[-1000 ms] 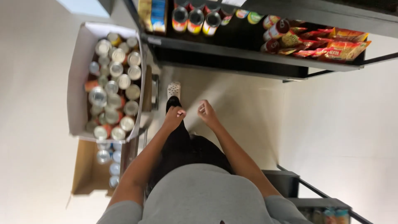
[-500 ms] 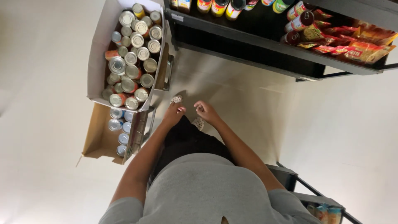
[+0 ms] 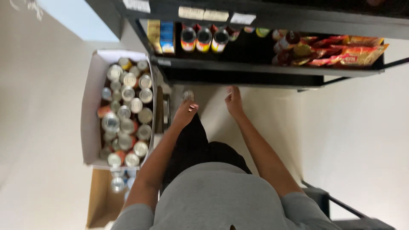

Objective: The person takes canned goods and small boxes from a cardboard box and places them onto a black metal shelf. They handle various cans and boxes, arranging them in rows on the shelf.

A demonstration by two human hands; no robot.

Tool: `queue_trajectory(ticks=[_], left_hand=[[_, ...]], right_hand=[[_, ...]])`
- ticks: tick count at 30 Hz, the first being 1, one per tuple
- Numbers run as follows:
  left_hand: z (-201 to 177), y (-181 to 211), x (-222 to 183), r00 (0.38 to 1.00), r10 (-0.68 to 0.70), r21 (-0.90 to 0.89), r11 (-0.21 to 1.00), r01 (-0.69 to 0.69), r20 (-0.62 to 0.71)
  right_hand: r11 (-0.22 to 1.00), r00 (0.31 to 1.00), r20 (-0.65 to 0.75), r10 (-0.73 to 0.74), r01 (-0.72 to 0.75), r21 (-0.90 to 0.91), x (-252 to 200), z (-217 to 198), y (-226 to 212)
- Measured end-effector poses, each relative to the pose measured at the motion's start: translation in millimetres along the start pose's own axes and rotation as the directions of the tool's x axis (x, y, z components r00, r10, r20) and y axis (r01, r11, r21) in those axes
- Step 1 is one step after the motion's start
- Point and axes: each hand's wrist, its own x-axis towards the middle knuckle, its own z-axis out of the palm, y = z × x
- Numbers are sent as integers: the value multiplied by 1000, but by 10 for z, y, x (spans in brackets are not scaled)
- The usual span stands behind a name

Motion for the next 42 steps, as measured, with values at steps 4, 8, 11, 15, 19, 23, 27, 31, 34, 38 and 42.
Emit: queue_trajectory(ticks=[4,8,11,15,19,23,27,31,34,38,42], left_hand=[[-63,5,798,998,-6,99,995,-1,70],[-95,50,1185,1000,-9,164,987,4,30],[-89,3,1325,999,-23,130,991,18,33],[-120,37,1345,995,-57,162,986,45,76],[-71,-169,1340,997,-38,127,991,30,65],[-28,-398,1322,1000,3,79,997,-6,29],[-86,-295,1408,999,-2,73,997,0,37],[-107,-161,1451,997,-78,78,994,75,29],[-116,-157,1449,999,-34,61,998,33,25],[-88,-346,1472,1000,2,79,997,-1,-7],[-148,-347,1424,1000,-14,41,999,15,-27]], right_hand=[[966,980,-137,-147,112,-232,1160,80,431],[976,983,-168,-76,39,-213,2115,162,372],[976,966,-169,-197,178,-123,2632,320,644],[932,1000,11,16,-18,361,2700,517,758],[997,953,-304,-3,28,78,2578,586,724],[969,903,-381,200,-124,215,2508,507,932],[746,850,-32,526,-443,496,2613,509,1456],[869,931,35,362,-351,348,2673,669,1494],[965,960,-96,262,-263,12,2626,658,1211],[963,975,-198,99,-144,-228,2565,505,626],[974,973,-180,-146,110,-198,2543,442,523]])
